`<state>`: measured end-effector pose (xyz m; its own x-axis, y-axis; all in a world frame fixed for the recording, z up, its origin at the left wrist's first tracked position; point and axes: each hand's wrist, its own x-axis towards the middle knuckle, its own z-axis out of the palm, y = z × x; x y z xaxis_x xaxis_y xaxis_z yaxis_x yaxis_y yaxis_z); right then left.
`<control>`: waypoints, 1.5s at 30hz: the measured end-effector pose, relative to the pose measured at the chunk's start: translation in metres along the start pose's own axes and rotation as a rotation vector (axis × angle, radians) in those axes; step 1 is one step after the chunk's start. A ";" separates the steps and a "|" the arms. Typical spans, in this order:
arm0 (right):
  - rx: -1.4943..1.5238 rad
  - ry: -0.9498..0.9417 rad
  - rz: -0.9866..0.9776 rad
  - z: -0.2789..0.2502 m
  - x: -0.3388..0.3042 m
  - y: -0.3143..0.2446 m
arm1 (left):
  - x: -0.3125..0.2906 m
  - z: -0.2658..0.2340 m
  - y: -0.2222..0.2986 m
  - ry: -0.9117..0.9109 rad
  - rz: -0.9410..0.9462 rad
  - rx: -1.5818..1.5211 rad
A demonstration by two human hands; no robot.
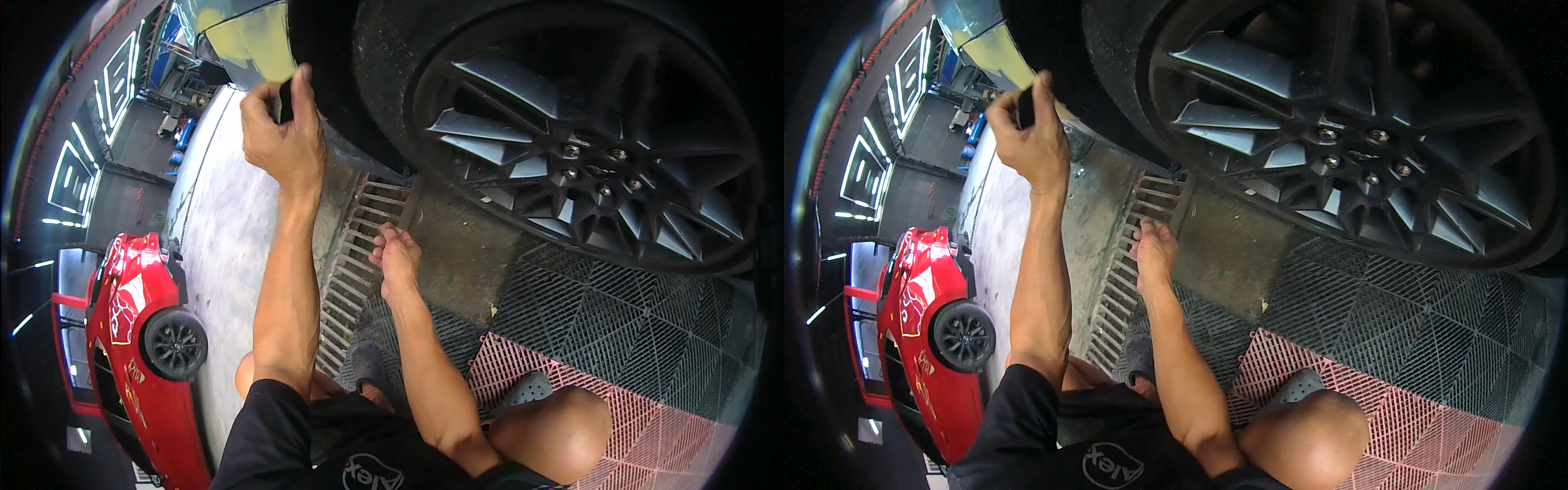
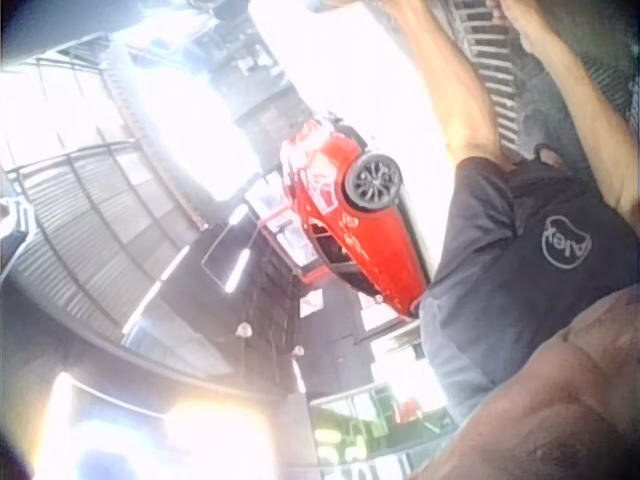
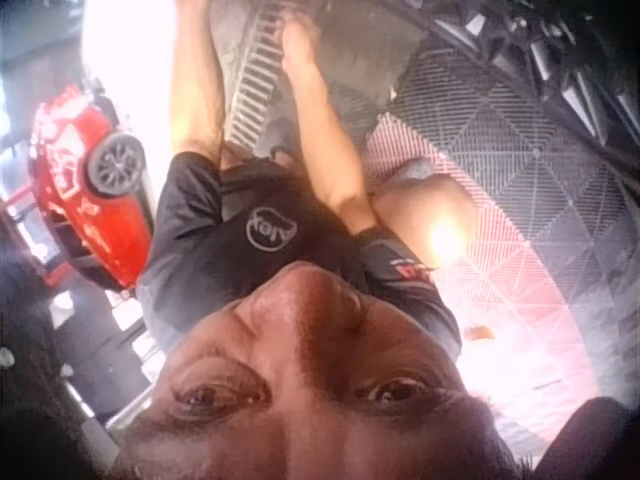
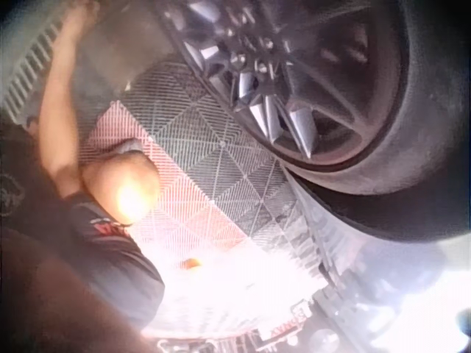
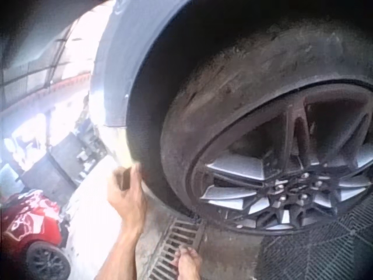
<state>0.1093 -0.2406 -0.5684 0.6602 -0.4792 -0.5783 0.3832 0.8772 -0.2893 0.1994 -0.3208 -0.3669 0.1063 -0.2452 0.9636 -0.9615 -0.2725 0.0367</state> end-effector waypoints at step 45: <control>0.016 0.015 0.012 -0.007 0.006 0.002 | -0.047 -0.002 -0.026 -0.192 -0.125 0.068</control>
<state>0.1096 -0.2419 -0.5775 0.6553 -0.4681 -0.5928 0.3856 0.8822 -0.2704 0.2191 -0.3004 -0.4127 0.2761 -0.3761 0.8845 -0.9192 -0.3723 0.1286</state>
